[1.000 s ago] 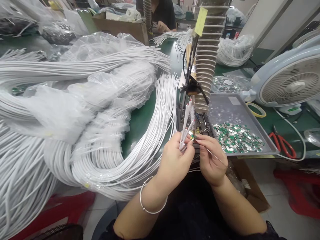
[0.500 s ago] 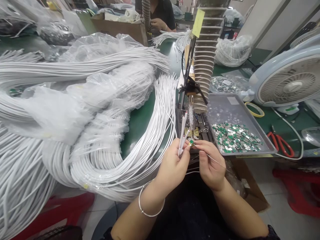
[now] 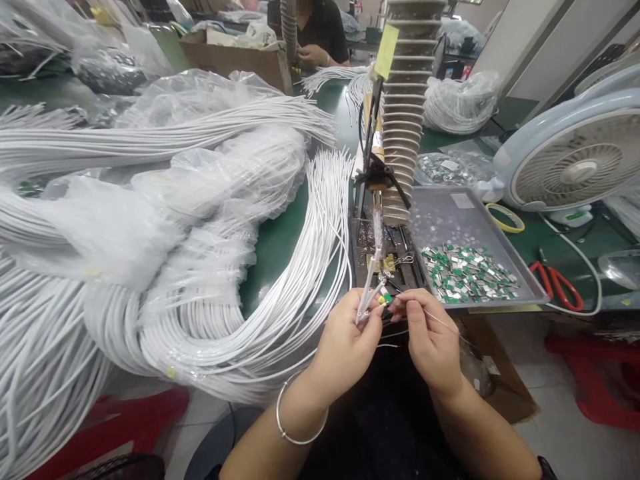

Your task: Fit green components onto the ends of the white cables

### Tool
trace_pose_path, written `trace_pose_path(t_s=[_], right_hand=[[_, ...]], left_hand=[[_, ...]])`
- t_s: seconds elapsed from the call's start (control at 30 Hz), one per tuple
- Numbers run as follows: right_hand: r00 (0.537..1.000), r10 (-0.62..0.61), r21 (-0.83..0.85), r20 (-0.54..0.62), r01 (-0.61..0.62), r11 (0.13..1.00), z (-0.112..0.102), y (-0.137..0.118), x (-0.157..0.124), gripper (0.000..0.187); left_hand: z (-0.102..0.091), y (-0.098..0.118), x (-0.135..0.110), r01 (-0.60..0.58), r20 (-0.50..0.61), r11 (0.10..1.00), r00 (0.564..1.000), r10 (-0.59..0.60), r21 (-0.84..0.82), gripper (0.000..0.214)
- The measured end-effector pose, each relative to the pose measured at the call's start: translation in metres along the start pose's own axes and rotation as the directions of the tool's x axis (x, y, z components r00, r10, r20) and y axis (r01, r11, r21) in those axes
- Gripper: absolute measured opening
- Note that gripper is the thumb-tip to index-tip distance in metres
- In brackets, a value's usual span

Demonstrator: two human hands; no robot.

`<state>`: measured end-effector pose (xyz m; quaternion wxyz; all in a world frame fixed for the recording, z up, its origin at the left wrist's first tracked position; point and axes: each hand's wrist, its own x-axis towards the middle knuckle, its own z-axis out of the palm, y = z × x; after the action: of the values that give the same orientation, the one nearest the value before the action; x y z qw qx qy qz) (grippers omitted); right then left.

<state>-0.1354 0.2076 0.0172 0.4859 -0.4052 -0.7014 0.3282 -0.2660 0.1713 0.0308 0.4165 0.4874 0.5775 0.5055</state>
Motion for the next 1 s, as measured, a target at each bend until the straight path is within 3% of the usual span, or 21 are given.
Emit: trace_pose_path(t_s=[0.23, 0.47, 0.63, 0.73, 0.87, 0.93, 1.0], right_hand=[[0.984, 0.142, 0.085, 0.105, -0.152, 0.985, -0.001, -0.006, 0.005, 0.011], [0.985, 0.147, 0.116, 0.096, -0.157, 0.981, -0.002, -0.006, 0.004, 0.01], [0.987, 0.14, 0.074, 0.082, -0.147, 0.986, -0.002, -0.006, 0.005, 0.013], [0.994, 0.089, -0.027, 0.067, -0.088, 0.996, -0.003, -0.005, 0.004, 0.012], [0.994, -0.09, -0.207, 0.065, 0.102, 0.973, -0.009, -0.003, 0.001, 0.01], [0.987, -0.154, -0.249, 0.05, 0.162, 0.955, -0.013, -0.003, -0.001, 0.013], [0.982, -0.185, -0.266, 0.021, 0.184, 0.946, -0.019, -0.002, -0.002, 0.017]], left_hand=[[-0.001, 0.001, -0.004, -0.09, 0.032, 0.994, 0.996, 0.088, 0.058, 0.008], [-0.001, 0.001, -0.005, -0.119, 0.073, 0.993, 0.99, 0.118, 0.011, 0.01], [-0.001, -0.002, -0.005, -0.07, 0.116, 0.996, 0.99, 0.077, -0.062, 0.021], [-0.001, -0.005, -0.005, 0.005, 0.041, 0.998, 0.999, -0.002, -0.063, 0.025], [-0.002, -0.011, -0.006, 0.034, -0.121, 0.997, 0.992, -0.043, -0.073, 0.03], [-0.003, -0.015, -0.006, 0.071, -0.14, 0.99, 0.986, -0.088, -0.121, 0.03], [-0.003, -0.018, -0.006, 0.13, -0.089, 0.972, 0.985, -0.15, -0.195, 0.03]])
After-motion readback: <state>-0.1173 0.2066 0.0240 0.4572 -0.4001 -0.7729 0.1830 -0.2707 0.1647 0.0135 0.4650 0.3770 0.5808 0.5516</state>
